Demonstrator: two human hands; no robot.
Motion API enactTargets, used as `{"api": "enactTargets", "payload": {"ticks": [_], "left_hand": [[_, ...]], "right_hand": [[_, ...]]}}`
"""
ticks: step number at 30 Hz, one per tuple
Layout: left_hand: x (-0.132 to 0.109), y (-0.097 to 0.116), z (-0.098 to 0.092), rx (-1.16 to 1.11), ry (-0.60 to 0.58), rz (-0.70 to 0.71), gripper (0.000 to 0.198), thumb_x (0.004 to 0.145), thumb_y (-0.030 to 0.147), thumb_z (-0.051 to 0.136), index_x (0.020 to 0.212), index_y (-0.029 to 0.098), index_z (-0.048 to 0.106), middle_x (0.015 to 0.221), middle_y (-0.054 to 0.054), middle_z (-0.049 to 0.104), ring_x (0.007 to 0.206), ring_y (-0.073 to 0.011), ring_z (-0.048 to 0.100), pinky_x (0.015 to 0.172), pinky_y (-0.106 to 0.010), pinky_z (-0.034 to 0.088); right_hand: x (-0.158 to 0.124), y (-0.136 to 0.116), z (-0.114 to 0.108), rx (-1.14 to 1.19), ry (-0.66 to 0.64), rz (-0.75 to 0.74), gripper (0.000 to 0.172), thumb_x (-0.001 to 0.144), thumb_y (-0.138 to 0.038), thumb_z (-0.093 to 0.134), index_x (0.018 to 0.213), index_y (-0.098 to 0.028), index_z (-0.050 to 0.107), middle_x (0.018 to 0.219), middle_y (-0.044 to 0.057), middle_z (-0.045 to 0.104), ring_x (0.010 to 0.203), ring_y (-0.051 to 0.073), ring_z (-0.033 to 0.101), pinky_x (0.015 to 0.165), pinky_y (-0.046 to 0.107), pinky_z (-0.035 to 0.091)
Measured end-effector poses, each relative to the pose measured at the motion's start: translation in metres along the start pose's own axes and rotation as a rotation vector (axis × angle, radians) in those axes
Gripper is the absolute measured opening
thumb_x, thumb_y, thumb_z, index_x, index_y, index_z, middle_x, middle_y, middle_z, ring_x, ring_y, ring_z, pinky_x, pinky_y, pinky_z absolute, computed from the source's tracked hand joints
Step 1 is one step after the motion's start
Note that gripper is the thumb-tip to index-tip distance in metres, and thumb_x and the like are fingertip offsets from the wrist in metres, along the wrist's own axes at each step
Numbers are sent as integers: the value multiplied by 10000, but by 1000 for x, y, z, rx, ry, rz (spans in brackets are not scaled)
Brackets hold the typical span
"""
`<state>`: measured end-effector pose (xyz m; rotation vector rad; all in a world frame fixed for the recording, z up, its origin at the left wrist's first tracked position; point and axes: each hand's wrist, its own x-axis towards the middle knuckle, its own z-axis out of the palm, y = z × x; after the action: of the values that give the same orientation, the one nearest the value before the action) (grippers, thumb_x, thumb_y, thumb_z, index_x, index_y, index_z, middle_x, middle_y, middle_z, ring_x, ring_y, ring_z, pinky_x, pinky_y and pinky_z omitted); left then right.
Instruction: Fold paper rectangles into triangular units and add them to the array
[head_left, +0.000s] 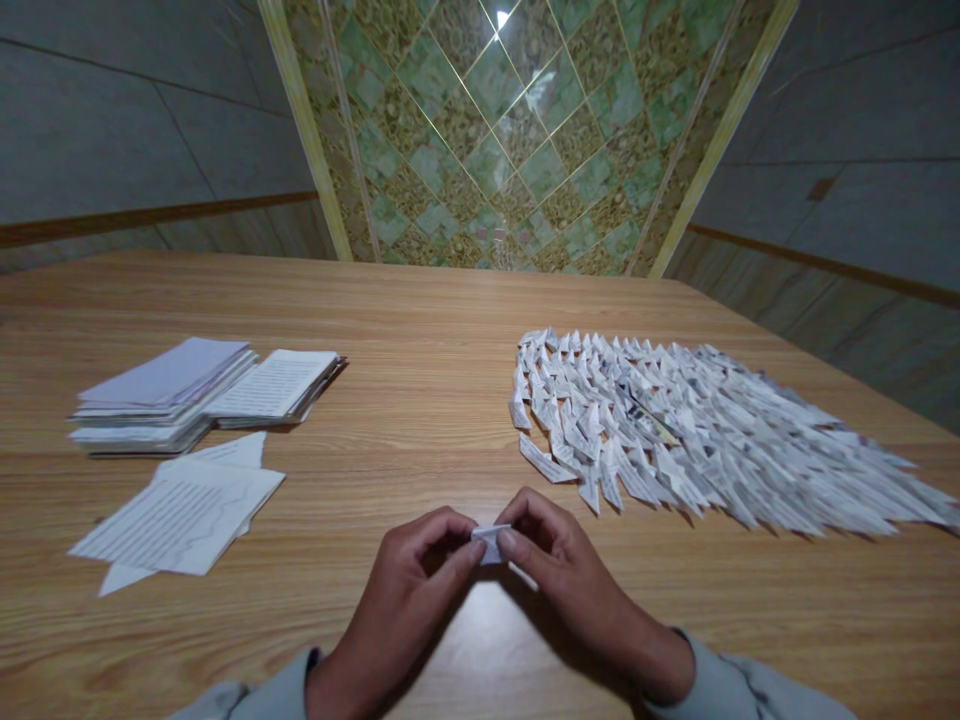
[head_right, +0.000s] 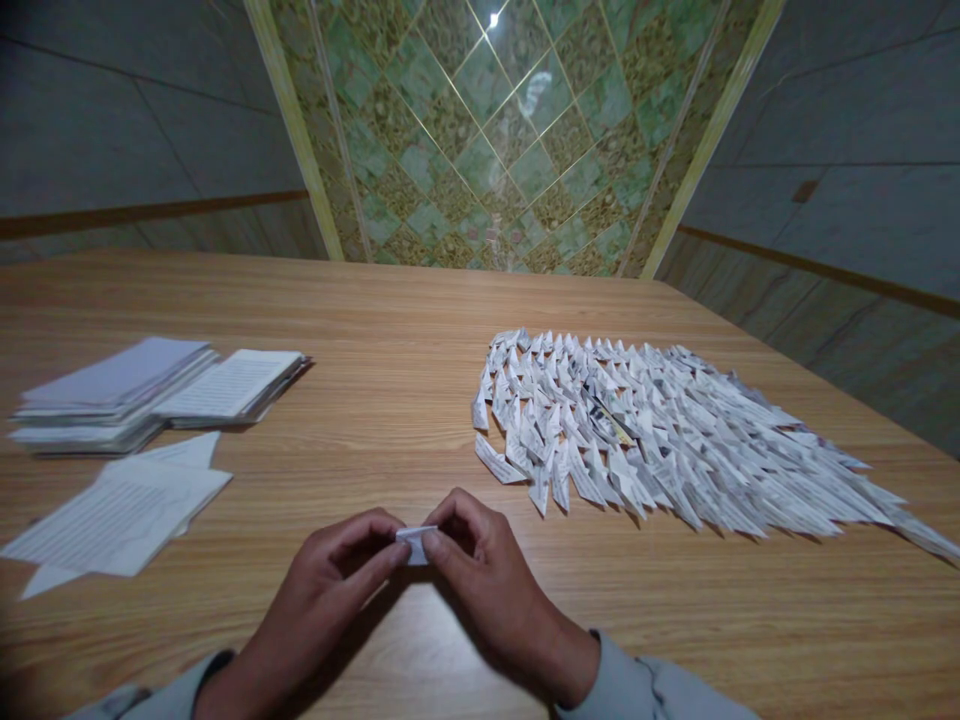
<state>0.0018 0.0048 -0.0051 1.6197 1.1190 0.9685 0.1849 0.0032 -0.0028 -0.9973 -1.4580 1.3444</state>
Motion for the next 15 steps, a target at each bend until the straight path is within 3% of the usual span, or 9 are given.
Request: {"api": "enactTargets", "payload": {"ticks": [5, 8, 11, 15], "left_hand": [[-5, 0, -2, 223, -30, 127, 230, 958, 305, 588, 789, 200, 703, 730, -28, 678, 677, -180, 623, 639, -262, 442], [-7, -3, -1, 309, -46, 156, 210, 951, 285, 588, 785, 202, 687, 721, -27, 663, 663, -181, 610, 622, -264, 434], [-6, -3, 1, 272, -44, 134, 210, 953, 291, 588, 781, 202, 671, 728, -22, 663, 675, -180, 613, 637, -266, 443], [-2, 1, 1, 125, -13, 65, 193, 940, 309, 615, 801, 200, 690, 766, -24, 697, 724, -187, 647, 664, -264, 470]], "right_hand": [[-2, -2, 1, -375, 15, -151, 85, 918, -250, 638, 855, -193, 636, 812, 13, 619, 764, 172, 550, 675, 287, 389], [-3, -2, 2, -486, 9, -242, 129, 941, -206, 616, 813, -198, 602, 787, 6, 597, 770, 172, 538, 684, 288, 378], [-2, -3, 2, -462, -12, -257, 160, 975, -211, 570, 816, -199, 589, 797, 9, 602, 777, 171, 543, 696, 289, 383], [-1, -3, 0, -311, -14, -124, 170, 966, -268, 575, 814, -194, 589, 778, 7, 609, 736, 167, 553, 654, 276, 390]]}}
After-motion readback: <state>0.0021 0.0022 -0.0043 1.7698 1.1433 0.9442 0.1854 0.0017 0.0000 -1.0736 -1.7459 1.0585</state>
